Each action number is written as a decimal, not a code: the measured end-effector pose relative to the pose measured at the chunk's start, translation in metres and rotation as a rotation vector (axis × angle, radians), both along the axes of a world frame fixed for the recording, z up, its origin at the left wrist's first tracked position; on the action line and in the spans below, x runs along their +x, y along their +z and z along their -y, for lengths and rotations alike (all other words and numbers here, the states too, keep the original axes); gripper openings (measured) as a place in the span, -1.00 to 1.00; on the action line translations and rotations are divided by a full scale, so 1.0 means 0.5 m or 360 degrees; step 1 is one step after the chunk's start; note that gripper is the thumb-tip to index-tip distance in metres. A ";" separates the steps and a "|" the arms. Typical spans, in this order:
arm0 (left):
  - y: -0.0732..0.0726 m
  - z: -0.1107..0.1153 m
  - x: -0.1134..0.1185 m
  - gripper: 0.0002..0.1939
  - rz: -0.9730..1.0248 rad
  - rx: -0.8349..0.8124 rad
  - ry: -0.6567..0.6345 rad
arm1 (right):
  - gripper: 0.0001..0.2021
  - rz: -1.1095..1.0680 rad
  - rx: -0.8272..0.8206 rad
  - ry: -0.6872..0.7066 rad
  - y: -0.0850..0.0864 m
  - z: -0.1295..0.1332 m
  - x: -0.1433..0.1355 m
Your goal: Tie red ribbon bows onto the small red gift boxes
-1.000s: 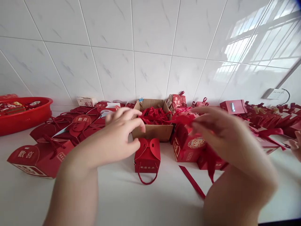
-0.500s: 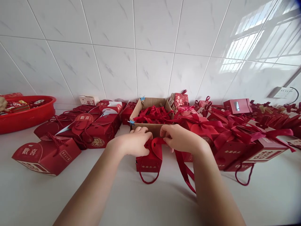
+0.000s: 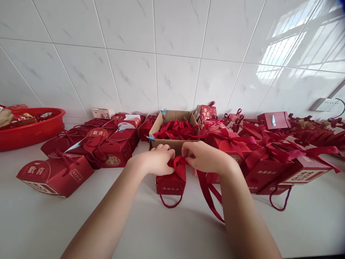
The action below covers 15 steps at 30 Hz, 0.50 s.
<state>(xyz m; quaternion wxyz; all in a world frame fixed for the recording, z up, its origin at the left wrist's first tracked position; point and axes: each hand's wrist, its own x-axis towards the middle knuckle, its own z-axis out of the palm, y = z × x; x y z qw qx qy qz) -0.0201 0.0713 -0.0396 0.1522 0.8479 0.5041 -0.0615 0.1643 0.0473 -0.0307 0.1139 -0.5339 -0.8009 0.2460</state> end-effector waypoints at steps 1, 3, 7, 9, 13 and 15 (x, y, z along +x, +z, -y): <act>0.001 0.001 0.001 -0.75 -0.0006 -0.0010 0.0008 | -0.84 -0.0008 -0.0006 -0.0011 0.001 0.002 0.000; 0.003 0.003 0.002 -0.75 -0.0015 -0.0019 0.0015 | -0.84 -0.0020 -0.0019 -0.0032 0.002 0.005 -0.001; 0.008 0.006 0.003 -0.76 -0.0030 -0.0020 0.0030 | -0.84 -0.0025 -0.0018 -0.0041 0.005 0.010 -0.004; 0.010 0.007 0.002 -0.77 -0.0029 -0.0017 0.0023 | -0.84 0.0004 -0.0011 -0.0030 0.005 0.009 -0.006; 0.010 0.007 0.000 -0.81 -0.0015 0.0006 -0.0042 | -0.84 0.0058 -0.0034 -0.0003 0.002 0.001 -0.010; 0.010 0.006 0.000 -0.84 -0.0010 0.0000 -0.0048 | -0.84 0.0076 -0.0028 0.0003 -0.001 -0.003 -0.012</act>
